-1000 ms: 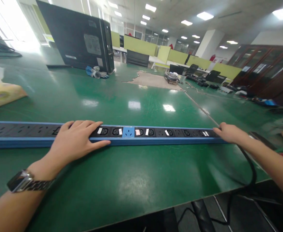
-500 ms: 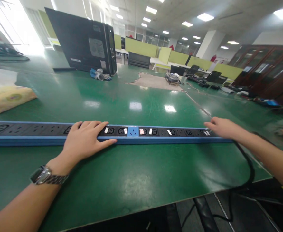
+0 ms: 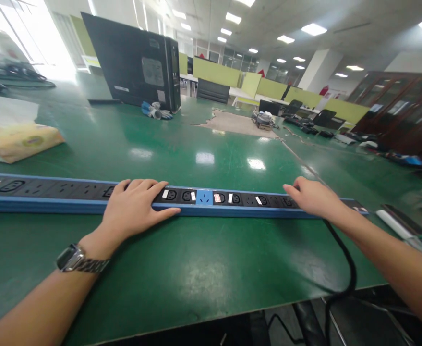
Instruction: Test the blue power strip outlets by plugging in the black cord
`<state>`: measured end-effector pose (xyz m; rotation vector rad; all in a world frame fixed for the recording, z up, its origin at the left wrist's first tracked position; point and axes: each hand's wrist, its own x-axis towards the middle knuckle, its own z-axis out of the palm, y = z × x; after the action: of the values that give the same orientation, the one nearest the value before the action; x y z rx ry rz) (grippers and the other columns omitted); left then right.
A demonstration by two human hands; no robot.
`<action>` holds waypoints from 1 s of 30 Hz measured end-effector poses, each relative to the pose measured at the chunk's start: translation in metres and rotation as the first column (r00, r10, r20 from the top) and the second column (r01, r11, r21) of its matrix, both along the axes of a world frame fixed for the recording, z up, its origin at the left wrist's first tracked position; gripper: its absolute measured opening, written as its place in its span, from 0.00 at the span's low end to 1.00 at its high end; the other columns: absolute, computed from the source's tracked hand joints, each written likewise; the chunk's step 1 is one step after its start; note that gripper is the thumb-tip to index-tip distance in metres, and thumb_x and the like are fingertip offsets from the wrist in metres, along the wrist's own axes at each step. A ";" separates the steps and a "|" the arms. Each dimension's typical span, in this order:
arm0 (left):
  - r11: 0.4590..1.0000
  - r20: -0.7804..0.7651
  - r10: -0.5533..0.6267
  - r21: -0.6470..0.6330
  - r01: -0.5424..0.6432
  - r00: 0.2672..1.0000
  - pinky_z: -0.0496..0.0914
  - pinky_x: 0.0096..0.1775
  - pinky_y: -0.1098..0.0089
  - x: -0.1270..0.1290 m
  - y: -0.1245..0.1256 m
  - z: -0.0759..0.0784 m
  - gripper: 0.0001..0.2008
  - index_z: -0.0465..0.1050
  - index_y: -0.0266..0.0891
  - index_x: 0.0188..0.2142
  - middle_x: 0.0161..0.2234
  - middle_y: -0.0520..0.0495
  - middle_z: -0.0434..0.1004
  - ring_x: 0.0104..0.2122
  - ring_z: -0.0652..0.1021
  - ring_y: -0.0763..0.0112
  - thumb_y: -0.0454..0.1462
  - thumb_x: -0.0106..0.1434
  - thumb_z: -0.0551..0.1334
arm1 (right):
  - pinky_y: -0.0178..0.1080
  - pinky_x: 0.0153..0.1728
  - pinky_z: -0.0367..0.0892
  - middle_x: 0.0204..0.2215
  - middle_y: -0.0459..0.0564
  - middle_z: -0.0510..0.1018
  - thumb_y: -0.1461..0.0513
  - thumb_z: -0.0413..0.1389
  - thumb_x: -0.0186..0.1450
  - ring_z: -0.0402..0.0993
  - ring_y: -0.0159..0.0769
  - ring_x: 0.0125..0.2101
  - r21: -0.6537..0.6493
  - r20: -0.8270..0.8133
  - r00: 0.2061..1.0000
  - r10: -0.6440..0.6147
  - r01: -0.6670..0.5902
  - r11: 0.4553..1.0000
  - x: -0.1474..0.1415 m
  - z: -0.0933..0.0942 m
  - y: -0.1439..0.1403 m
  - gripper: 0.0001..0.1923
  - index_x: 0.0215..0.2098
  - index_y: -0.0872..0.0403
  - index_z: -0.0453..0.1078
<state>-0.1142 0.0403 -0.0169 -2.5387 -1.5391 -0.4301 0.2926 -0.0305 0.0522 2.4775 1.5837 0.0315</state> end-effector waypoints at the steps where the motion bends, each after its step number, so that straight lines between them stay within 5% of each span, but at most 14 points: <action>1: 1.000 0.003 0.001 0.003 -0.001 1.000 0.58 0.55 0.48 0.000 0.000 0.000 0.40 0.70 0.39 0.57 0.53 0.36 0.73 0.53 0.70 0.45 0.64 0.57 0.52 | 0.44 0.40 0.66 0.42 0.64 0.78 0.45 0.38 0.68 0.75 0.50 0.43 -0.017 -0.032 0.999 0.042 -0.042 0.999 -0.010 0.000 0.002 0.29 0.45 0.57 0.69; 7: 1.000 0.001 -0.002 0.015 0.002 1.000 0.58 0.54 0.49 0.000 -0.001 -0.001 0.40 0.70 0.38 0.56 0.52 0.37 0.74 0.52 0.71 0.46 0.64 0.57 0.52 | 0.37 0.39 0.64 0.40 0.60 0.80 0.47 0.40 0.69 0.76 0.43 0.41 -0.029 -0.215 0.961 0.176 -0.186 0.982 -0.060 -0.010 0.013 0.27 0.41 0.57 0.71; 12: 1.000 -0.011 0.014 0.011 -0.013 1.000 0.58 0.55 0.51 0.000 -0.001 -0.001 0.40 0.69 0.40 0.57 0.53 0.38 0.74 0.53 0.71 0.48 0.65 0.57 0.51 | 0.40 0.39 0.66 0.44 0.63 0.79 0.47 0.40 0.68 0.76 0.46 0.42 -0.093 -0.167 0.965 0.202 -0.220 0.971 -0.091 -0.002 0.032 0.29 0.45 0.60 0.73; 19: 1.000 0.019 0.006 0.002 -0.006 1.000 0.56 0.57 0.51 0.000 -0.002 -0.001 0.40 0.69 0.41 0.57 0.54 0.38 0.73 0.54 0.70 0.48 0.65 0.56 0.52 | 0.44 0.42 0.68 0.48 0.68 0.76 0.51 0.41 0.67 0.75 0.52 0.46 -0.224 -0.068 0.977 0.201 -0.212 0.951 -0.102 0.002 0.046 0.29 0.48 0.63 0.73; 30: 1.000 0.030 0.006 0.011 -0.006 1.000 0.55 0.57 0.51 0.001 -0.003 -0.002 0.41 0.69 0.39 0.56 0.53 0.37 0.73 0.53 0.70 0.48 0.65 0.57 0.51 | 0.45 0.43 0.69 0.49 0.69 0.76 0.53 0.43 0.67 0.75 0.52 0.46 -0.125 -0.025 0.988 0.155 -0.157 0.980 -0.118 -0.002 0.038 0.27 0.51 0.63 0.72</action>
<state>-0.1130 0.0371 -0.0194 -2.5300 -1.5499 -0.4767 0.1751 0.0078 0.0499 2.2593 1.7267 -0.0623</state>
